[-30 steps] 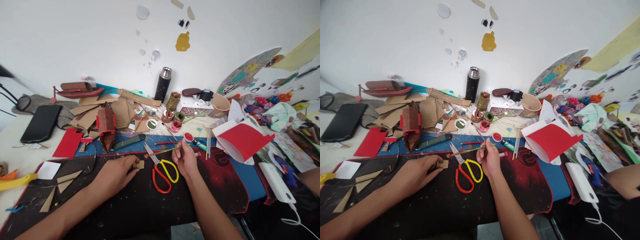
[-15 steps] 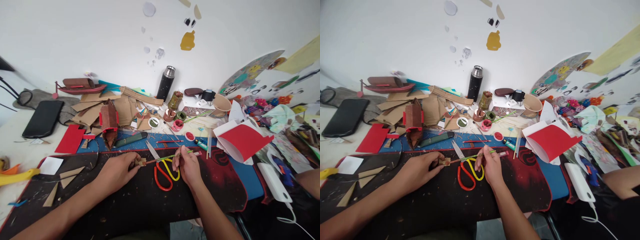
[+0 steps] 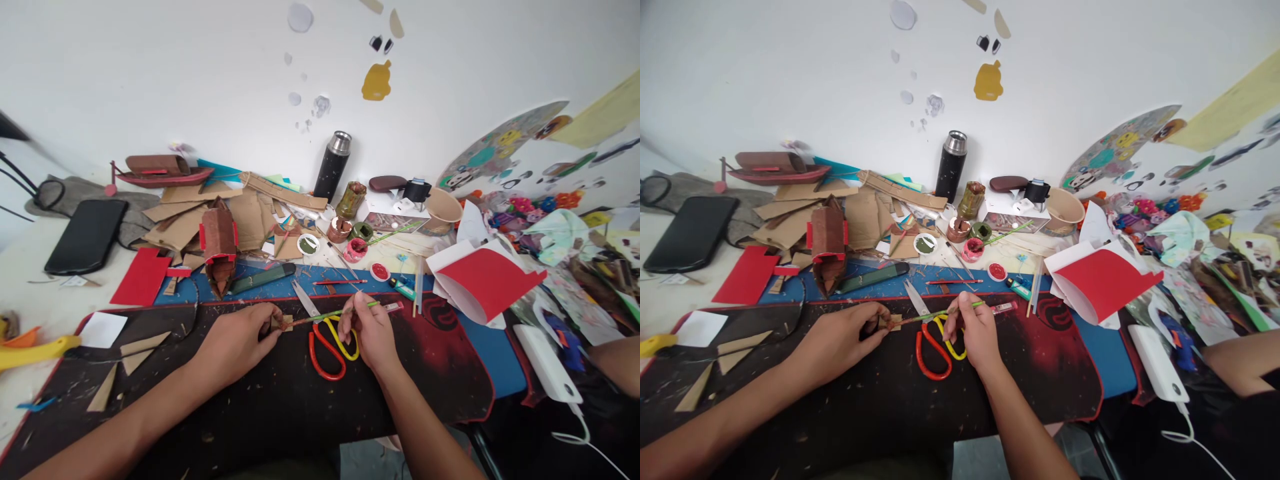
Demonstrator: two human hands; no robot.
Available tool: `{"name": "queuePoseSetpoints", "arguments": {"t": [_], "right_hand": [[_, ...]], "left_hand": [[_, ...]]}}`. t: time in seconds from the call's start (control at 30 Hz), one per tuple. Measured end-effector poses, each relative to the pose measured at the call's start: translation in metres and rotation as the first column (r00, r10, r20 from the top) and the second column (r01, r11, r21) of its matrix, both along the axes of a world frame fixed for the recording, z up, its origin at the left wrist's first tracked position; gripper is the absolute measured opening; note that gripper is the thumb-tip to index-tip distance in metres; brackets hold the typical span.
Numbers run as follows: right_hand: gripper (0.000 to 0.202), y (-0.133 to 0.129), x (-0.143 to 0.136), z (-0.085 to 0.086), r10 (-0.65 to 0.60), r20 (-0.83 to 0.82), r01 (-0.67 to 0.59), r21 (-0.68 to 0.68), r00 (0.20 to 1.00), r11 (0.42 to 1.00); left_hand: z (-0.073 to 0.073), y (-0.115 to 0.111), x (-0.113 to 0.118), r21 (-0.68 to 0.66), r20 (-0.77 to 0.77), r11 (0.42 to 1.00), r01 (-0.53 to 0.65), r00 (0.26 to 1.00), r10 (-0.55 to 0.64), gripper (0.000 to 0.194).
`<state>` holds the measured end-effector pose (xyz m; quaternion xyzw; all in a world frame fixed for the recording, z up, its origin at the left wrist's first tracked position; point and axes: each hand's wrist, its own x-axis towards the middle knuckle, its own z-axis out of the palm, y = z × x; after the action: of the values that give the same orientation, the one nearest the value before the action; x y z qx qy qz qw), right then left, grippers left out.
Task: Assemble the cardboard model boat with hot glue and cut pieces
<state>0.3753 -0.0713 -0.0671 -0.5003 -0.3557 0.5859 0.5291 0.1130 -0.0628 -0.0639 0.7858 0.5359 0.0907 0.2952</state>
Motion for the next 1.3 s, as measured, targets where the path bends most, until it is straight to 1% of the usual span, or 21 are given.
{"name": "queuePoseSetpoints", "arguments": {"t": [0.23,0.4,0.53,0.67,0.8,1.0,1.17,1.3], "right_hand": [[0.053,0.0,0.002,-0.003,-0.017,0.014,0.017,0.008,1.0,1.0],[0.052,0.001,0.007,-0.001,-0.043,0.011,0.043,0.021,0.999,0.999],[0.05,0.001,0.011,0.001,-0.077,-0.021,0.077,0.018,0.997,0.997],[0.051,0.0,0.006,0.003,-0.047,-0.032,0.047,0.01,0.998,0.999],[0.053,0.0,0.0,0.002,-0.014,-0.012,0.014,0.009,1.0,1.0],[0.052,0.002,0.001,-0.002,-0.009,0.017,0.009,0.014,1.0,1.0],[0.052,0.005,0.004,-0.003,-0.035,0.023,0.035,0.016,0.999,0.999],[0.051,0.005,0.008,-0.002,-0.08,-0.013,0.08,0.017,0.997,0.997]], "left_hand": [[0.003,0.001,0.002,-0.019,-0.024,1.0,-0.002,1.0,0.002,0.007],[0.002,0.001,0.002,-0.012,-0.032,1.0,-0.021,0.999,0.021,0.01],[0.001,0.001,0.002,-0.019,-0.031,0.999,-0.03,0.999,0.03,0.012],[0.001,0.001,0.002,-0.027,-0.049,0.999,-0.036,0.998,0.034,0.013],[0.002,0.002,0.002,-0.047,-0.035,0.999,-0.025,0.999,0.023,0.012],[0.001,0.002,0.001,-0.032,-0.02,0.999,-0.021,1.0,0.02,0.009],[0.001,0.003,0.001,-0.045,-0.03,0.998,-0.035,0.999,0.034,0.013],[-0.001,0.003,0.001,-0.067,-0.015,0.996,-0.055,0.998,0.054,0.018]]}}
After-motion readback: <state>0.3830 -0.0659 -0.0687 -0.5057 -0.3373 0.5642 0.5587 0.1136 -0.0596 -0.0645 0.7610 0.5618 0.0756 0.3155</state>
